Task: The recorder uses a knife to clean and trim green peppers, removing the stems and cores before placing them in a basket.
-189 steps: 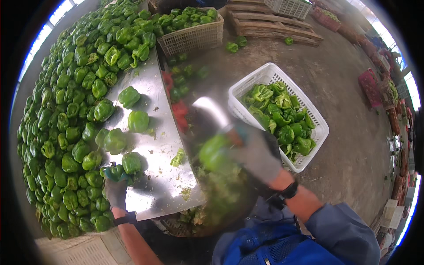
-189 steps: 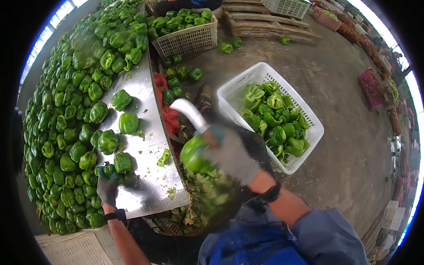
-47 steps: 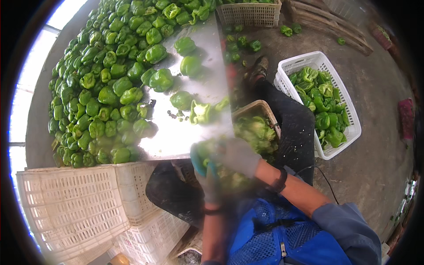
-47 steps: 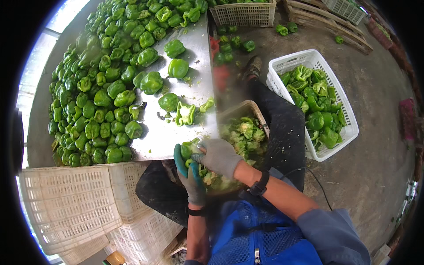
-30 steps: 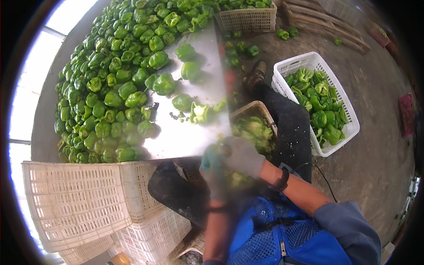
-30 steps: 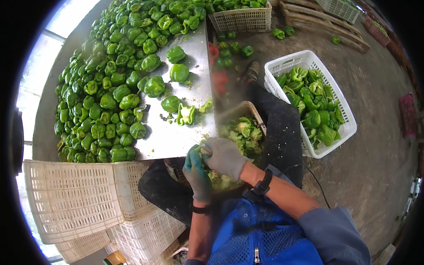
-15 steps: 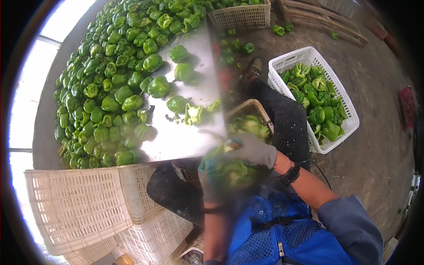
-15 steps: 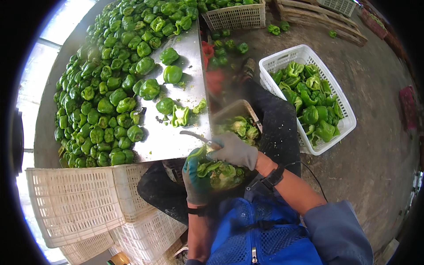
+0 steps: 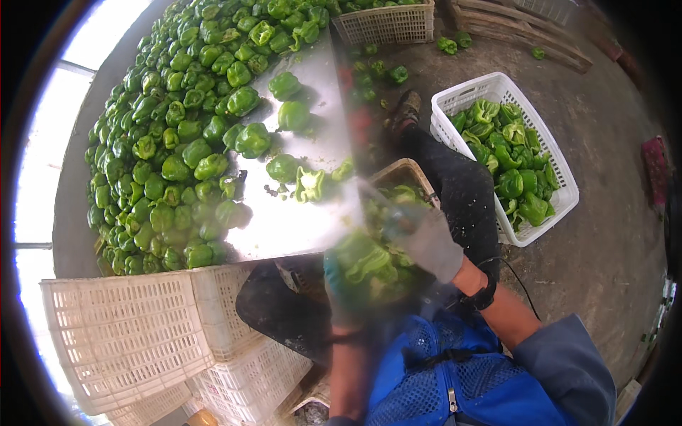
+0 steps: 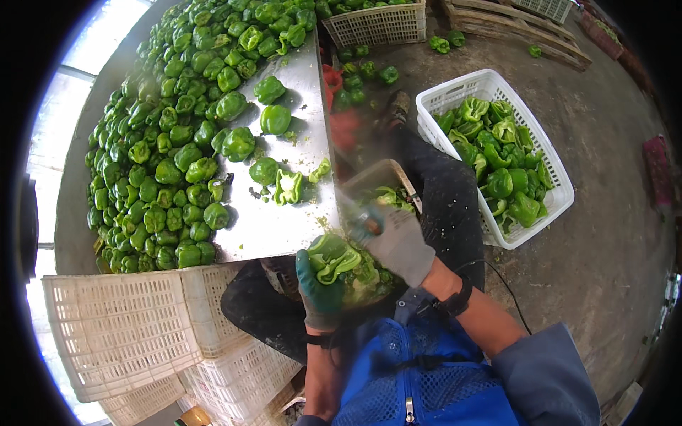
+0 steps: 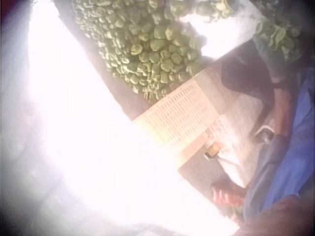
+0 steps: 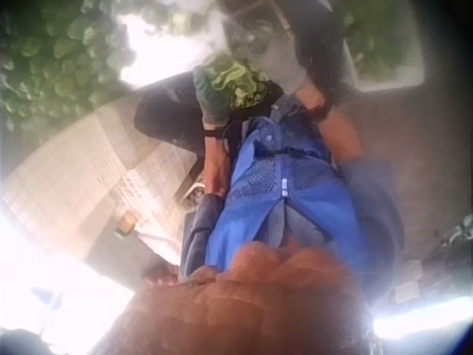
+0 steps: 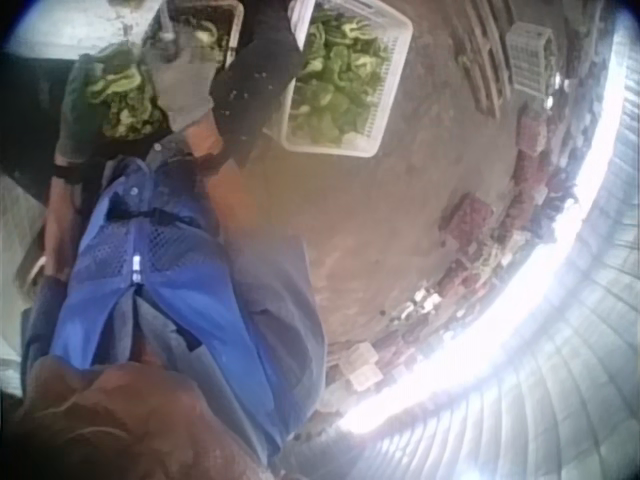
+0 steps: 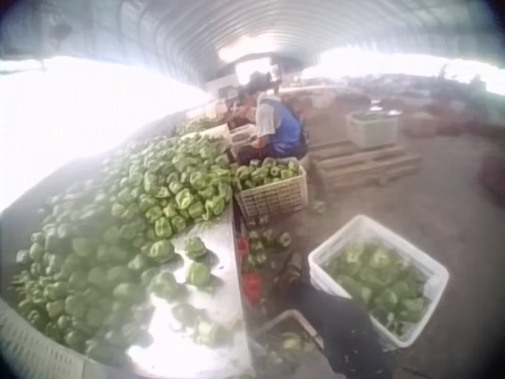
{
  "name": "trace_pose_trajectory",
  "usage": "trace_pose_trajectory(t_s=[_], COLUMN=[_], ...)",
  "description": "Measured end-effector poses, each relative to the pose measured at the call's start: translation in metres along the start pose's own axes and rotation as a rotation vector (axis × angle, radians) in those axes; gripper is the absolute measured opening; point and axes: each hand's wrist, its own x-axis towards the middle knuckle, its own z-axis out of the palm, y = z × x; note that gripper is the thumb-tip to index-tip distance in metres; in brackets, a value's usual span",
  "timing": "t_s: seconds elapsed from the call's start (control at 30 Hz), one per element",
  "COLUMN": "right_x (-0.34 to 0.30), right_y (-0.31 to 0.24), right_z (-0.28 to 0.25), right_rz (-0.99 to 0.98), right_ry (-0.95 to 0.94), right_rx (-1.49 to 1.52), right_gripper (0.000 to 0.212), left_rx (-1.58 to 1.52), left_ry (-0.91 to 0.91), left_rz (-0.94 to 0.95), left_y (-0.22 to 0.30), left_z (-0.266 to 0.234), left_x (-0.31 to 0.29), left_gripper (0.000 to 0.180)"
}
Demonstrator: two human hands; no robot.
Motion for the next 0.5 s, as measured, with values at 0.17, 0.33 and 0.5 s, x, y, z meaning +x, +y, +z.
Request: trace_pose_trajectory(t_s=[0.17, 0.33, 0.5], right_x=[-0.016, -0.012, 0.003], right_y=[-0.028, -0.031, -0.031], right_z=[0.039, 0.039, 0.013], right_rz=[-0.081, 0.023, 0.415], right_ry=[-0.236, -0.323, -0.265], right_rx=[0.088, 0.277, 0.576], right_gripper=[0.036, 0.035, 0.029], left_rx=[-0.139, -0.188, -0.495], left_ry=[-0.120, -0.089, 0.238], left_rz=[-0.233, -0.266, -0.349], left_y=[-0.053, -0.025, 0.000], left_z=[-0.008, -0.015, -0.041], left_x=[-0.012, -0.004, 0.035], left_gripper=[0.049, 0.051, 0.027])
